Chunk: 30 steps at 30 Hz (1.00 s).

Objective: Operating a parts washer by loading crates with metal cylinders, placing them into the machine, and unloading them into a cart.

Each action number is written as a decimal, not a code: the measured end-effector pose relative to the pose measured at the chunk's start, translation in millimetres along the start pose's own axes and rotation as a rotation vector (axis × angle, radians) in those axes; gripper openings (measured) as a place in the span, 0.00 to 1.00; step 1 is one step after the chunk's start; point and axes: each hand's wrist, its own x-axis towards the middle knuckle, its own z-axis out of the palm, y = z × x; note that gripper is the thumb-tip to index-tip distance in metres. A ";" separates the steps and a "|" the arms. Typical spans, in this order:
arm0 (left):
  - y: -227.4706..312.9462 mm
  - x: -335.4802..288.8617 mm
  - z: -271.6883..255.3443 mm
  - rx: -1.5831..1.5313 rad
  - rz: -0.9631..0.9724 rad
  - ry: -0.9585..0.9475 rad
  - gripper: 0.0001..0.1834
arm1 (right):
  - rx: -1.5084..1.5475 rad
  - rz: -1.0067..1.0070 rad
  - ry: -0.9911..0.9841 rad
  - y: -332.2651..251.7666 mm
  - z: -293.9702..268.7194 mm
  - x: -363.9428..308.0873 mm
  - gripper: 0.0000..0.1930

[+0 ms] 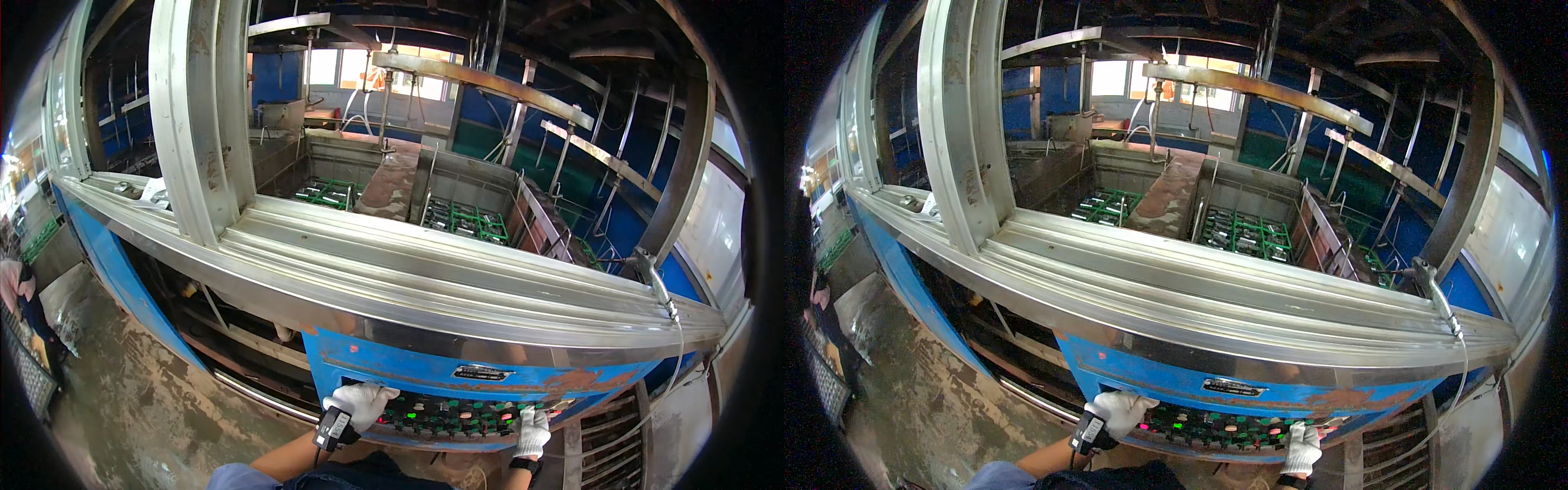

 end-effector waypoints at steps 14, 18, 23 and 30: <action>11.1 4.8 -10.6 -0.047 -0.148 -0.092 0.15 | -0.429 -0.107 0.281 -2.3 12.9 -11.4 0.24; 16.1 5.8 -18.9 -0.041 -0.193 -0.168 0.18 | -0.230 -0.035 0.218 -1.2 19.8 -13.6 0.25; 16.8 6.0 -20.9 -0.066 -0.168 -0.168 0.19 | -0.134 0.040 0.158 -14.9 21.9 -17.7 0.26; 22.4 8.7 -25.5 -0.066 -0.253 -0.230 0.19 | 0.004 0.097 0.104 -32.9 22.8 -26.2 0.28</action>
